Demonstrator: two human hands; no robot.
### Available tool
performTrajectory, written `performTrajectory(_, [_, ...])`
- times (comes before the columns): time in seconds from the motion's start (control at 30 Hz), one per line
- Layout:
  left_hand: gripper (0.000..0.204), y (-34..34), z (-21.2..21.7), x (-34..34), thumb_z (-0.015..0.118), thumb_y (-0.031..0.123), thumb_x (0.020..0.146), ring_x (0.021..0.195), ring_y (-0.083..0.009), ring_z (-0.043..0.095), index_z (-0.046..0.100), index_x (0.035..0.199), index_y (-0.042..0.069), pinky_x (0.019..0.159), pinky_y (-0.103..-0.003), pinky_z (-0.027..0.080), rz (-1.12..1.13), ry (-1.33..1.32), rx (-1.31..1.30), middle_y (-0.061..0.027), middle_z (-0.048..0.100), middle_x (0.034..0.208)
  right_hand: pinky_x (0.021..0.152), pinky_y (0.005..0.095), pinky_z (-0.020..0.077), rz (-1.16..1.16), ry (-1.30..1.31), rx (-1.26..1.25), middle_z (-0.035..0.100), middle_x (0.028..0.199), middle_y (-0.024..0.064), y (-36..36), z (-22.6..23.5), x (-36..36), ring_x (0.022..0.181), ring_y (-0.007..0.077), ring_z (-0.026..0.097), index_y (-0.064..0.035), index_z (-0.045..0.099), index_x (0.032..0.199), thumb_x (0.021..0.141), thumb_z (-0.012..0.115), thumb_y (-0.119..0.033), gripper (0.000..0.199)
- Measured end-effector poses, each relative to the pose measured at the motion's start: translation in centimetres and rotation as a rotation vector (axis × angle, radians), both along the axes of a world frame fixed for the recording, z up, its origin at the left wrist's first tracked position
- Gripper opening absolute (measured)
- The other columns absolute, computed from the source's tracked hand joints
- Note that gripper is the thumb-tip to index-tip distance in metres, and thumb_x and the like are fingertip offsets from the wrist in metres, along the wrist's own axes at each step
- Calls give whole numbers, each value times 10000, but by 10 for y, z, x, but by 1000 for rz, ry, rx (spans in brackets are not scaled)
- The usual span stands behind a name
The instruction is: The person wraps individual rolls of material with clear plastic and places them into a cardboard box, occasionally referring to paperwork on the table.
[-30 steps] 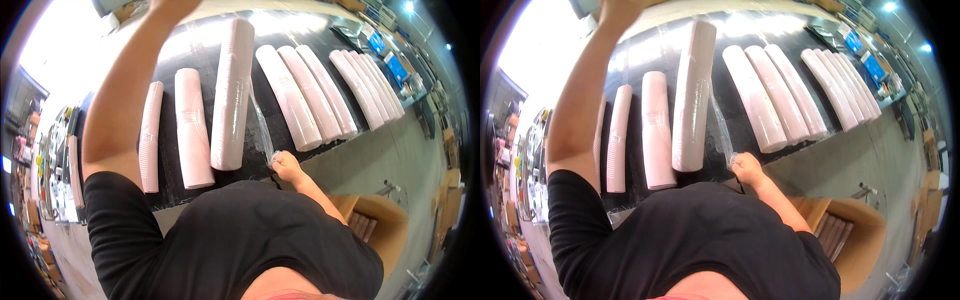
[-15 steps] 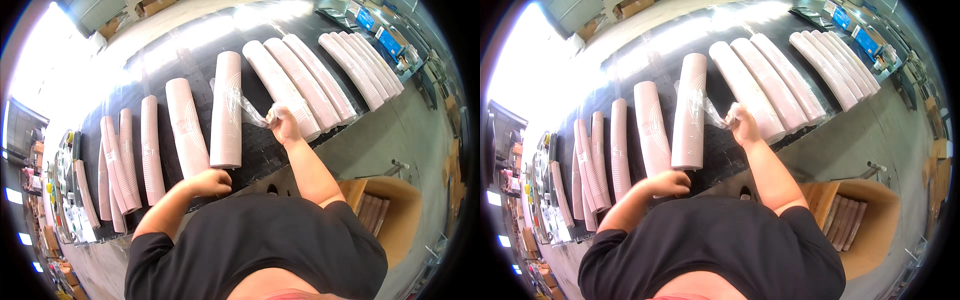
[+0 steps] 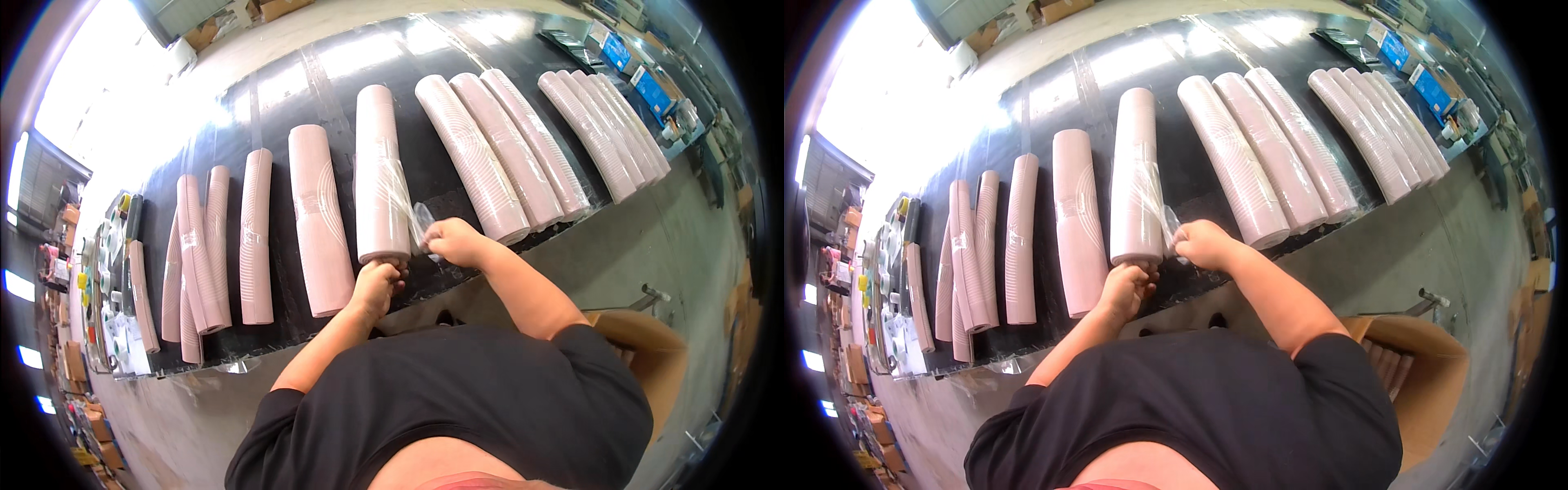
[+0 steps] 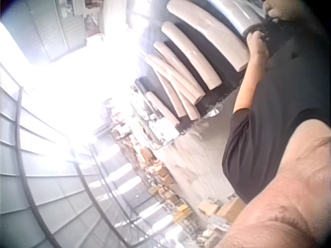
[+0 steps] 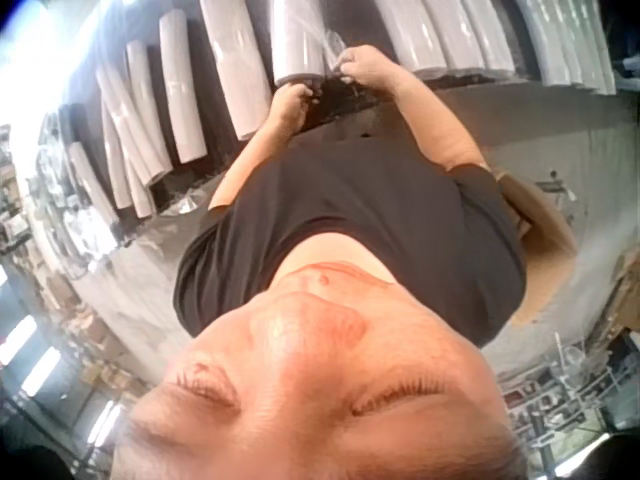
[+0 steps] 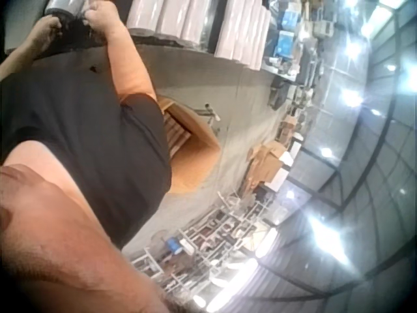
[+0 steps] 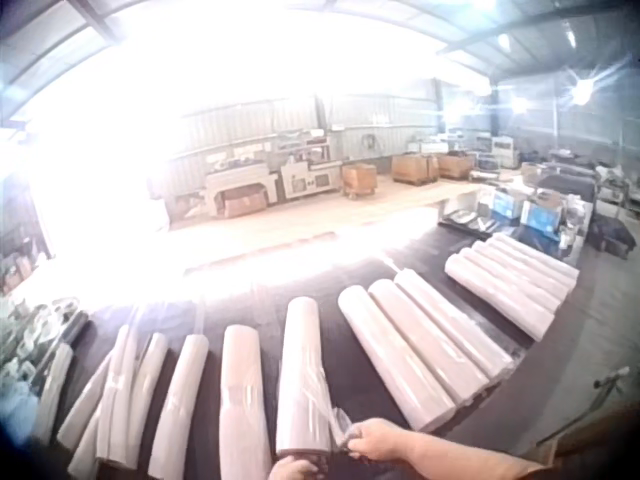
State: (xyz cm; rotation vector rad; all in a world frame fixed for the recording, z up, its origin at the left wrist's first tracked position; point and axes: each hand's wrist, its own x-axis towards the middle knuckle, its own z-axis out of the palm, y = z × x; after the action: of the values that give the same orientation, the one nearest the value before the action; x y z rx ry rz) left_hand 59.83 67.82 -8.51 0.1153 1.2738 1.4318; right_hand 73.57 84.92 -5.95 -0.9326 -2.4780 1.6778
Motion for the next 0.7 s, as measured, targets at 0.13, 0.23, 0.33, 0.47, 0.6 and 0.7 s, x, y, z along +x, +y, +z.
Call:
performTrajectory(0.13, [131,31,-10,-10,461,-26,803,730,-200,548,518,897,44,648,-304,477,18,-398,58,-82,558,860,703,270,497,229,209,-356,697,842,85,-34,55,66,762,133,618,42,696,888,740,520,-12,237])
performTrajectory(0.23, [56,50,-28,-10,476,13,867,694,-181,537,519,900,26,627,-293,483,35,-480,25,-82,550,823,657,293,491,496,428,-438,663,755,92,-47,103,97,697,162,617,24,663,790,753,559,-35,125])
performTrajectory(0.33, [55,60,-36,-9,526,61,945,668,-176,539,551,953,13,576,-282,496,230,-437,19,-69,540,778,677,318,484,680,793,-337,634,783,94,-43,135,126,708,209,602,-5,646,837,801,598,-122,131])
performTrajectory(0.47, [152,33,-1,-7,554,55,938,826,-215,643,583,1067,-20,705,-328,562,-237,-173,170,-148,643,1021,745,316,479,438,991,45,619,903,88,12,152,188,815,202,596,-9,615,971,798,635,-160,231])
performTrajectory(0.6, [406,3,82,-23,610,96,933,1151,-204,560,518,1298,-55,1016,-345,420,-1006,151,658,-115,608,1223,813,313,474,-505,761,940,604,1023,83,42,174,256,922,196,589,-12,583,1105,796,671,-198,371])
performTrajectory(0.7, [380,9,79,-18,580,154,954,1103,-180,570,548,1270,-56,990,-311,434,-912,-83,742,-140,596,1241,864,311,471,-502,741,925,593,1113,79,49,147,198,1002,191,584,-15,559,1206,794,698,-227,483])
